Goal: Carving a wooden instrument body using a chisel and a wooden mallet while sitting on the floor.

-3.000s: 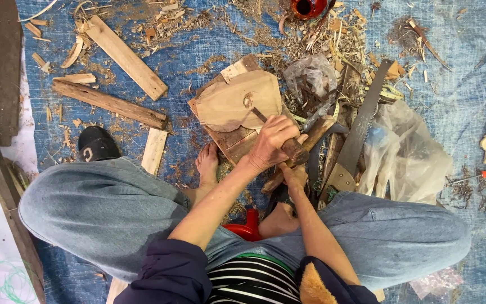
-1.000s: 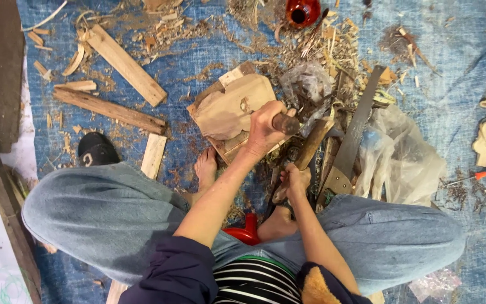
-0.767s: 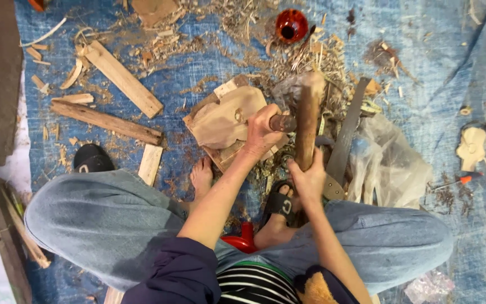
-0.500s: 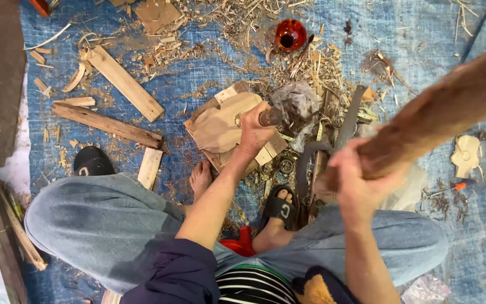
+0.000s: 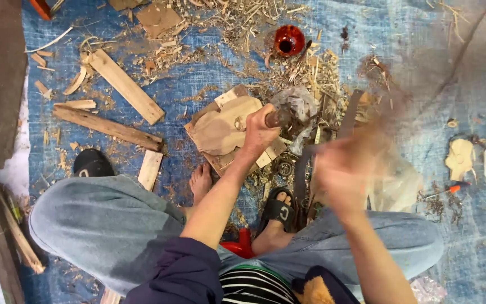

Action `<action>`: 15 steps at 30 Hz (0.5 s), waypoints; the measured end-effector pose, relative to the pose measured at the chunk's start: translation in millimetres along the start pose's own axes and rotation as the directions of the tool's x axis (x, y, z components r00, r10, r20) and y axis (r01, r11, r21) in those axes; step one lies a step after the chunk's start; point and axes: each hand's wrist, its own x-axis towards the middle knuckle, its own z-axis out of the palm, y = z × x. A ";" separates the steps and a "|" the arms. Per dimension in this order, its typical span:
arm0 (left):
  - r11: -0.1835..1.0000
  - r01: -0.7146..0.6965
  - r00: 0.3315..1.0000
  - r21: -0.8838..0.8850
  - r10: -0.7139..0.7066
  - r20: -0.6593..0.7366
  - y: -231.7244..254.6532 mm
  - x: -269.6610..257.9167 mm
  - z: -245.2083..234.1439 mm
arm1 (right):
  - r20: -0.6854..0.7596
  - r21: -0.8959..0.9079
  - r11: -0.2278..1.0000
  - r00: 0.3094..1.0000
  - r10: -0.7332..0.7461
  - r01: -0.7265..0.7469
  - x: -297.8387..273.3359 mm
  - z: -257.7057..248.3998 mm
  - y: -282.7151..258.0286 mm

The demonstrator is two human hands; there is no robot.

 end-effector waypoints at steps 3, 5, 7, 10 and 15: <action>1.000 0.007 0.999 0.017 -0.006 -0.035 10.2 -4.5 -0.8 | 0.181 -0.387 0.898 0.938 0.296 -0.209 -8.3 27.6 27.8; 1.000 -0.006 0.999 0.013 0.006 -0.034 9.5 -2.6 0.0 | 0.172 -0.456 0.825 0.876 0.450 -0.335 -3.2 16.3 6.0; 0.992 -0.040 0.996 0.119 0.049 -0.070 2.9 -5.6 0.0 | 0.041 -0.072 0.971 0.972 0.233 -0.230 6.0 -14.4 -44.1; 0.994 -0.015 0.995 0.104 0.026 -0.099 12.6 0.3 -6.9 | -0.178 0.316 0.945 0.984 -0.025 0.081 19.0 -45.5 -38.9; 0.996 0.034 0.998 0.084 -0.030 -0.049 2.4 -1.5 -0.7 | 0.124 -0.099 0.952 0.946 0.299 -0.288 -5.1 21.5 56.7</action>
